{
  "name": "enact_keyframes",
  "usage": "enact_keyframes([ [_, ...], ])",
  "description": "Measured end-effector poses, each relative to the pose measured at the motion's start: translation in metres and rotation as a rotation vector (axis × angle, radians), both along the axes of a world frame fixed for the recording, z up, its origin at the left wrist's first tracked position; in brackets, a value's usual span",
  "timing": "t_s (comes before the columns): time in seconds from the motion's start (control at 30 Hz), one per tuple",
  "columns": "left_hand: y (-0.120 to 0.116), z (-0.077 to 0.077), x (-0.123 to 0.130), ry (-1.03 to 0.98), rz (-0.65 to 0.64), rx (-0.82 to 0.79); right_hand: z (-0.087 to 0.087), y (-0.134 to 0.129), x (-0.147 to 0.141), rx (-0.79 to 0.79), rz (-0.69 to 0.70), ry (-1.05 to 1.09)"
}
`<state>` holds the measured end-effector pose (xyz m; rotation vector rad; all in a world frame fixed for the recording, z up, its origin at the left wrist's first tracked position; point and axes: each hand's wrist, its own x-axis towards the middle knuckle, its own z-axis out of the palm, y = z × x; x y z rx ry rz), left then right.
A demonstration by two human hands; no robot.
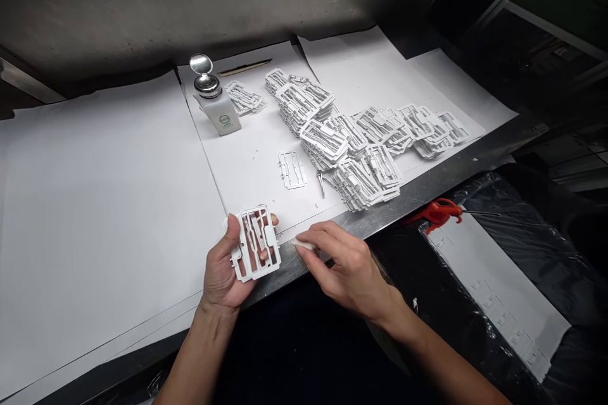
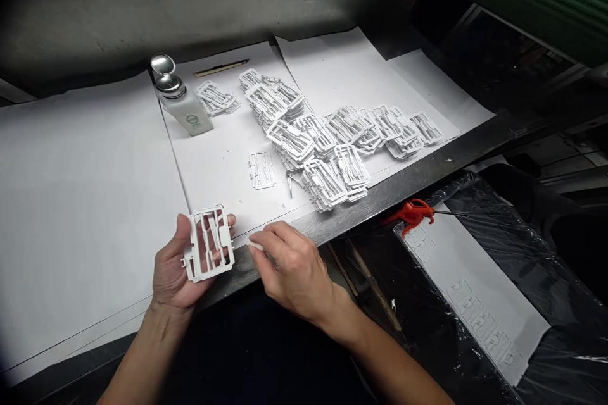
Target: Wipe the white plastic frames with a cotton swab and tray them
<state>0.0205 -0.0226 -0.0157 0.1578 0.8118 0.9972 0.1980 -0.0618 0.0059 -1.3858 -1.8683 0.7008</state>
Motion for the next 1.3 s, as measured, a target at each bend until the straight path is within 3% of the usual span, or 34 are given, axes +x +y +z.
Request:
enact_keyframes([
  [0.27,-0.001,0.000,0.005,-0.032,-0.009,-0.004,0.002,0.007,-0.020,0.065,-0.021,0.089],
  [0.4,-0.002,-0.001,0.004,-0.009,0.019,-0.035,0.009,0.003,-0.013,-0.100,0.221,0.008],
  [0.47,-0.003,-0.002,0.003,-0.034,0.010,-0.042,0.014,0.002,-0.007,-0.149,0.274,0.021],
  [0.67,-0.006,-0.005,0.003,-0.101,-0.014,-0.006,0.019,0.022,-0.023,0.027,0.083,0.153],
  [0.77,-0.008,-0.005,0.006,-0.072,0.001,-0.026,0.017,0.040,-0.036,0.119,0.062,0.092],
  [0.9,-0.006,-0.001,0.005,0.060,0.005,-0.079,0.012,0.048,-0.028,0.075,-0.029,-0.018],
  [1.0,0.009,0.009,0.000,0.134,-0.035,-0.071,0.005,0.042,-0.011,-0.075,-0.163,0.064],
  [1.1,0.040,0.021,-0.001,0.265,-0.147,0.000,-0.003,0.038,-0.001,-0.301,-0.276,0.243],
  [1.2,0.084,0.023,0.008,0.649,-0.278,0.189,-0.013,0.043,0.000,-0.461,-0.292,0.440],
  [1.27,0.115,0.017,0.020,0.967,-0.208,0.352,-0.020,0.051,-0.002,-0.557,-0.254,0.515],
  [1.3,0.129,0.013,0.027,0.995,-0.191,0.357,-0.023,0.055,-0.002,-0.610,-0.230,0.536],
])
